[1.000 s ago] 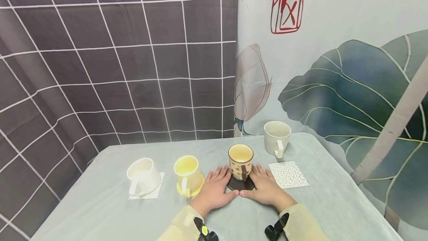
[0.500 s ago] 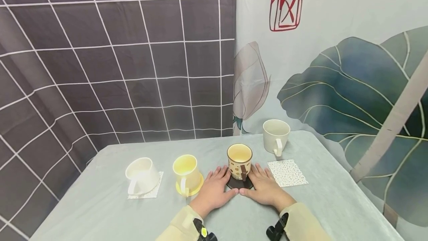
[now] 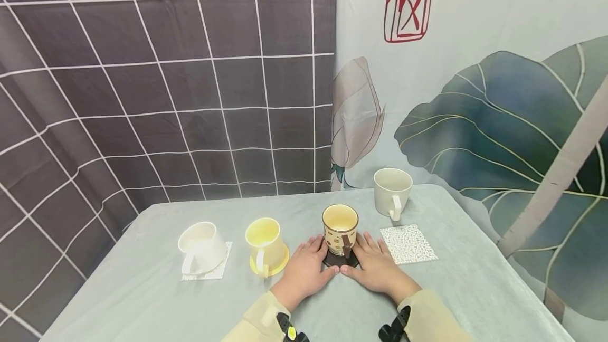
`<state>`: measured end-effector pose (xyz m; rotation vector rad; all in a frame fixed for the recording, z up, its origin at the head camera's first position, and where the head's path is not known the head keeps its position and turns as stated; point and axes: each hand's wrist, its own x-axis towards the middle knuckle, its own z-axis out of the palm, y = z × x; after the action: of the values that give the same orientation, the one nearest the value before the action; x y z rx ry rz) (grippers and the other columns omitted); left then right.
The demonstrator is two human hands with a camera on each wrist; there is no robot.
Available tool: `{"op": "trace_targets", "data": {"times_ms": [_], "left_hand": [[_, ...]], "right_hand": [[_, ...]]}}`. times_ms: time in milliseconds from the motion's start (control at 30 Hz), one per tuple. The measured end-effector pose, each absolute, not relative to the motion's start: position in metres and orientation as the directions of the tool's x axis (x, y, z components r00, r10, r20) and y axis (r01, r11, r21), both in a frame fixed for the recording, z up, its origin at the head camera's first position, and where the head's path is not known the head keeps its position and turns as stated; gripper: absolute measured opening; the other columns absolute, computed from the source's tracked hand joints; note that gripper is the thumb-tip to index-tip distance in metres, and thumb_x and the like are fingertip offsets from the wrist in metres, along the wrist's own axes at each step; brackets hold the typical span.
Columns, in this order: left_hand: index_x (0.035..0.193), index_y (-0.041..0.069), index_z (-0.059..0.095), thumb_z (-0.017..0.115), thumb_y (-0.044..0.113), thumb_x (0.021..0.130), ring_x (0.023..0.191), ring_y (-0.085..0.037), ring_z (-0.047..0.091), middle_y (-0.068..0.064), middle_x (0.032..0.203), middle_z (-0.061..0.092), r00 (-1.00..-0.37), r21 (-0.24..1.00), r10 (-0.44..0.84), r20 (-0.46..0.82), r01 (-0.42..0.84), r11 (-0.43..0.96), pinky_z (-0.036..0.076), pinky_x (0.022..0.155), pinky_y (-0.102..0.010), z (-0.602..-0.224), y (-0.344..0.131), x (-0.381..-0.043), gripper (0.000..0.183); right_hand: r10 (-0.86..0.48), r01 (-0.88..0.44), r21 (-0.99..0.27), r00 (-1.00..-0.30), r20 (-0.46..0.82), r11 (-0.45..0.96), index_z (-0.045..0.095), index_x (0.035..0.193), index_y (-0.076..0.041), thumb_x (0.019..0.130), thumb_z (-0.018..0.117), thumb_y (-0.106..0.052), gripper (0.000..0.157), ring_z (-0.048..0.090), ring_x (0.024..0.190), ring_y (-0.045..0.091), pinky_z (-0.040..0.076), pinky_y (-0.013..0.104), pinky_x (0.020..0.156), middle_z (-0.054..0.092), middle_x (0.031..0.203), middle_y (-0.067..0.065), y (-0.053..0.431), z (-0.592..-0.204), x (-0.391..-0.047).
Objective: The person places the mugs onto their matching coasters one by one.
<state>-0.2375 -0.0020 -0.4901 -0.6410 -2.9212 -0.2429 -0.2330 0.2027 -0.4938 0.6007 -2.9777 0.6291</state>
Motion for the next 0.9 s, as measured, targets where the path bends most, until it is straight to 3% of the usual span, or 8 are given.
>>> {"op": "trace_targets", "data": {"times_ms": [900], "left_hand": [[0.140,0.004,0.060,0.061,0.053,0.097,0.136,-0.023,0.052,-0.009,0.148,0.055,-0.880,0.051,0.430,0.201,0.448,0.893,0.042,0.112,-0.036,-0.4894,0.0005,-0.2341,0.065]], "right_hand": [[-0.343,-0.380,-0.399,-0.925,0.163,0.835,0.051,0.142,0.009,0.096,0.063,-0.048,0.074,0.029,0.143,0.053,0.013,0.073,0.113,0.041,0.149,0.036,0.2013,-0.4942,-0.2284]]}}
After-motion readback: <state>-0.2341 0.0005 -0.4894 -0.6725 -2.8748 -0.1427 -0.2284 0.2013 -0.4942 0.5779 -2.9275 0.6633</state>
